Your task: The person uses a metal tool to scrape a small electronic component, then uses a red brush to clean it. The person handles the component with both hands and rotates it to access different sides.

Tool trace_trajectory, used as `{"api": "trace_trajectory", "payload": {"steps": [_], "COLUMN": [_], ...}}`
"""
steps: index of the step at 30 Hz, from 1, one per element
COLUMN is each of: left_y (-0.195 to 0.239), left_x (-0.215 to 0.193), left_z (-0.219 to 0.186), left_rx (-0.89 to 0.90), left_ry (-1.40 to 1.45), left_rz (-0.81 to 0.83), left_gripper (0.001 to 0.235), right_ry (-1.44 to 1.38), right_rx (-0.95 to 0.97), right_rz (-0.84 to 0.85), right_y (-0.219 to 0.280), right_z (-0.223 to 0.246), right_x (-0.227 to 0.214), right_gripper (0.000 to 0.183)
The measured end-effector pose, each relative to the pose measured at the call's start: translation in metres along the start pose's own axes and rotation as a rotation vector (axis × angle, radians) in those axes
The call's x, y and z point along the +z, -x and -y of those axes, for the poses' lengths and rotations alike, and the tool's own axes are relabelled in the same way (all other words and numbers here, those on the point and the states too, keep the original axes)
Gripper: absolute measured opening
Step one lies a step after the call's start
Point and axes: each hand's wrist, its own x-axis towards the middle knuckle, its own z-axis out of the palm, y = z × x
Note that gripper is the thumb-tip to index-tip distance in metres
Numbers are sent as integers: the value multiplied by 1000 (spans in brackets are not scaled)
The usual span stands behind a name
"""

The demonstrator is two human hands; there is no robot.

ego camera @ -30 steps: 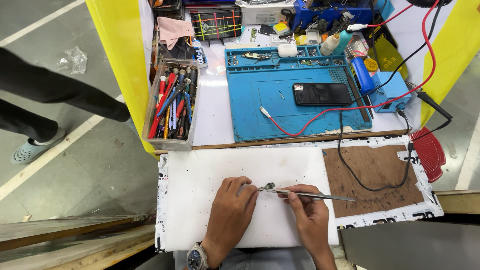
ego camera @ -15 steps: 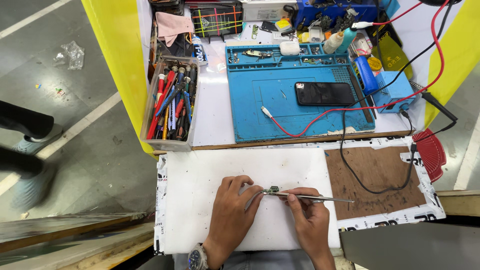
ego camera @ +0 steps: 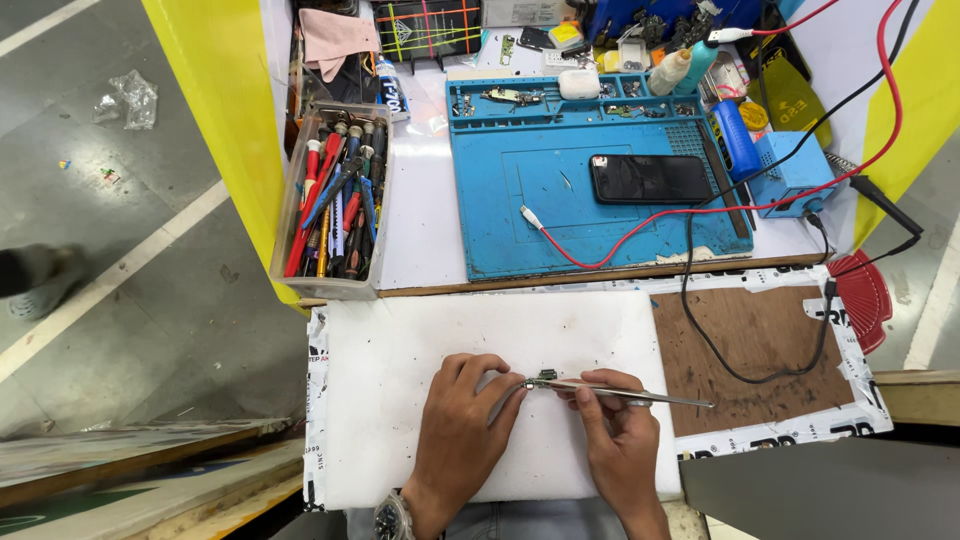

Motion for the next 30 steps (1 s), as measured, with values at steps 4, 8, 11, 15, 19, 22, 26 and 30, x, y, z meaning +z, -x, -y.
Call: {"api": "trace_trajectory", "payload": {"steps": [4, 8, 11, 15, 19, 22, 26, 30], "left_y": [0, 1, 0, 0, 0, 1, 1, 1], "left_x": [0, 0, 0, -1, 0, 0, 1, 2], "left_z": [0, 0, 0, -1, -1, 0, 1, 1], "left_rx": [17, 17, 20, 16, 14, 16, 8, -4], "left_ry": [-8, 1, 6, 7, 5, 5, -2, -6], "left_rz": [-9, -18, -21, -20, -15, -18, -1, 11], "left_gripper": [14, 14, 14, 14, 15, 15, 14, 14], "right_ry": [61, 52, 42, 57, 56, 70, 102, 111], "right_rx": [-4, -18, -36, -32, -38, -44, -40, -59], "right_rz": [0, 11, 35, 26, 28, 24, 15, 15], "right_y": [0, 2, 2, 2, 2, 2, 2, 2], "right_z": [-1, -3, -4, -5, -4, -3, -1, -1], "right_x": [0, 0, 1, 1, 2, 2, 3, 4], "right_gripper": [20, 18, 18, 17, 17, 17, 16, 16]}}
